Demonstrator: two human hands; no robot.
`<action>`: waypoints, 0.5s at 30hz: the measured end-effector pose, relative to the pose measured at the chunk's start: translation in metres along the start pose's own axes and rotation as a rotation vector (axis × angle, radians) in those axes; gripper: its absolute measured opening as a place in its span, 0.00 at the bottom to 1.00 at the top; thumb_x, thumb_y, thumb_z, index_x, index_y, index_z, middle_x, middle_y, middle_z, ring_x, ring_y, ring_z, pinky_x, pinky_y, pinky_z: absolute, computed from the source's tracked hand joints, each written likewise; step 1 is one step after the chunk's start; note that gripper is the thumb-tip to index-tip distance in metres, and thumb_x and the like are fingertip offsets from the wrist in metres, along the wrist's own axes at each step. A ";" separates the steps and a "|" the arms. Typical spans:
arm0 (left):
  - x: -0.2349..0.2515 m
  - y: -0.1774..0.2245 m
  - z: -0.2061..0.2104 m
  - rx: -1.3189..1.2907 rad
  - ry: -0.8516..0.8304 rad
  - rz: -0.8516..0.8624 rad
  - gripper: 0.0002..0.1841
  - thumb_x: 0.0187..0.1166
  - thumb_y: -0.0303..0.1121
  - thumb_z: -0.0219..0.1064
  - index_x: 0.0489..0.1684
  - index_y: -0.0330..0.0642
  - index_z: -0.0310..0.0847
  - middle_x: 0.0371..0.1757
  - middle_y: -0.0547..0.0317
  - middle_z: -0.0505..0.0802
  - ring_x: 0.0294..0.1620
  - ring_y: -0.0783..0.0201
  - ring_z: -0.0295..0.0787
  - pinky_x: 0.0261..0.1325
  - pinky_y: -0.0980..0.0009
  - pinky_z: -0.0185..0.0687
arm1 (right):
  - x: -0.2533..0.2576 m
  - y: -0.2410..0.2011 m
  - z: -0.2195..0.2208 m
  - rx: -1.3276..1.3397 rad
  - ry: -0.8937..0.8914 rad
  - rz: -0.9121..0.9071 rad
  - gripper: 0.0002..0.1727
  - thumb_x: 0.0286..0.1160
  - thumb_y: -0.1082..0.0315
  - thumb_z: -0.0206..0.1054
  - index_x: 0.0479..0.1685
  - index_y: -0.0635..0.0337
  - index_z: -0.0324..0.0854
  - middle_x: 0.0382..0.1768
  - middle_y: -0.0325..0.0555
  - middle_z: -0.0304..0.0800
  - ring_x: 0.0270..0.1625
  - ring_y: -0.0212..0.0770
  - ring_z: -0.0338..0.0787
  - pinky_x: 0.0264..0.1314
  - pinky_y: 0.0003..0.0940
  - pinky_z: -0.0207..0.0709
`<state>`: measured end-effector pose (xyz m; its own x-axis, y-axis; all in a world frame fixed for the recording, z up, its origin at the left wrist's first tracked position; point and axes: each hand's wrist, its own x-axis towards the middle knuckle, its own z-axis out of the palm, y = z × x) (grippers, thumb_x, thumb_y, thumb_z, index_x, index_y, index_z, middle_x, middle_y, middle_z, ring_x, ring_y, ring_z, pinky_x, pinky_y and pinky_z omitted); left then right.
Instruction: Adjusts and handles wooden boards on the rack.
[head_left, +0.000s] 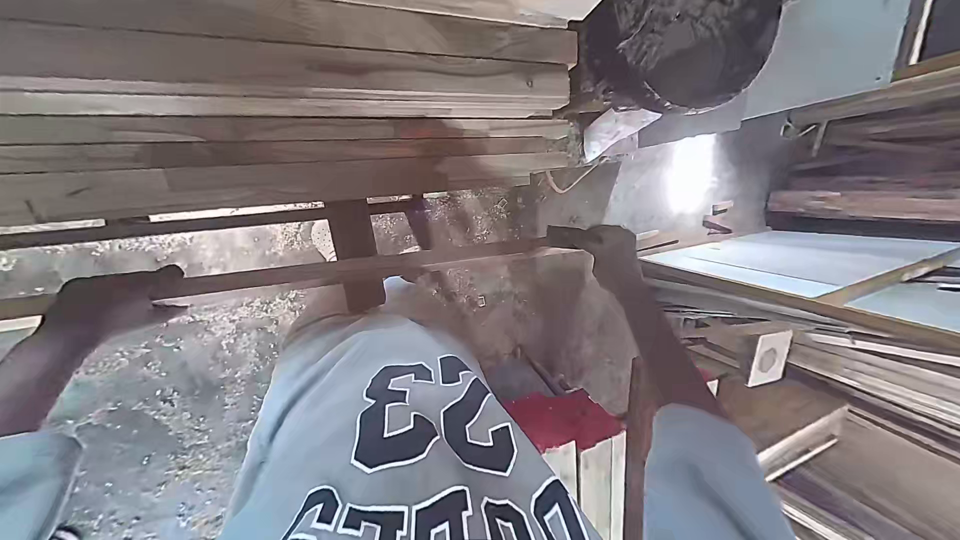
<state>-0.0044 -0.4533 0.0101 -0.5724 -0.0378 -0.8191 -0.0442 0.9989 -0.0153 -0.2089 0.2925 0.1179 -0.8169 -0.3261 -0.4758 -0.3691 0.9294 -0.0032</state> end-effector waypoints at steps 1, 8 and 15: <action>0.001 -0.001 0.003 -0.002 0.011 -0.002 0.21 0.68 0.44 0.83 0.57 0.52 0.83 0.43 0.51 0.94 0.47 0.45 0.94 0.42 0.39 0.86 | 0.014 0.002 -0.004 -0.077 -0.005 -0.160 0.40 0.60 0.87 0.69 0.68 0.28 0.87 0.65 0.55 0.87 0.73 0.62 0.81 0.81 0.70 0.61; 0.004 -0.006 0.017 -0.015 0.033 -0.048 0.25 0.66 0.46 0.83 0.60 0.52 0.83 0.42 0.49 0.94 0.45 0.44 0.94 0.40 0.40 0.86 | 0.044 -0.012 -0.004 -0.175 -0.019 -0.514 0.36 0.56 0.87 0.75 0.61 0.33 0.91 0.59 0.54 0.90 0.68 0.60 0.85 0.83 0.74 0.54; 0.007 -0.007 0.019 -0.041 0.037 -0.047 0.24 0.64 0.43 0.85 0.57 0.51 0.84 0.40 0.49 0.94 0.43 0.43 0.94 0.38 0.39 0.86 | 0.035 0.019 0.002 -0.188 0.013 -0.430 0.40 0.58 0.88 0.72 0.66 0.28 0.88 0.57 0.53 0.89 0.65 0.61 0.85 0.82 0.74 0.55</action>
<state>0.0070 -0.4605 -0.0063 -0.5988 -0.0863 -0.7962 -0.1045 0.9941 -0.0292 -0.2436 0.2990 0.0997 -0.5768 -0.6781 -0.4554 -0.7485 0.6621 -0.0378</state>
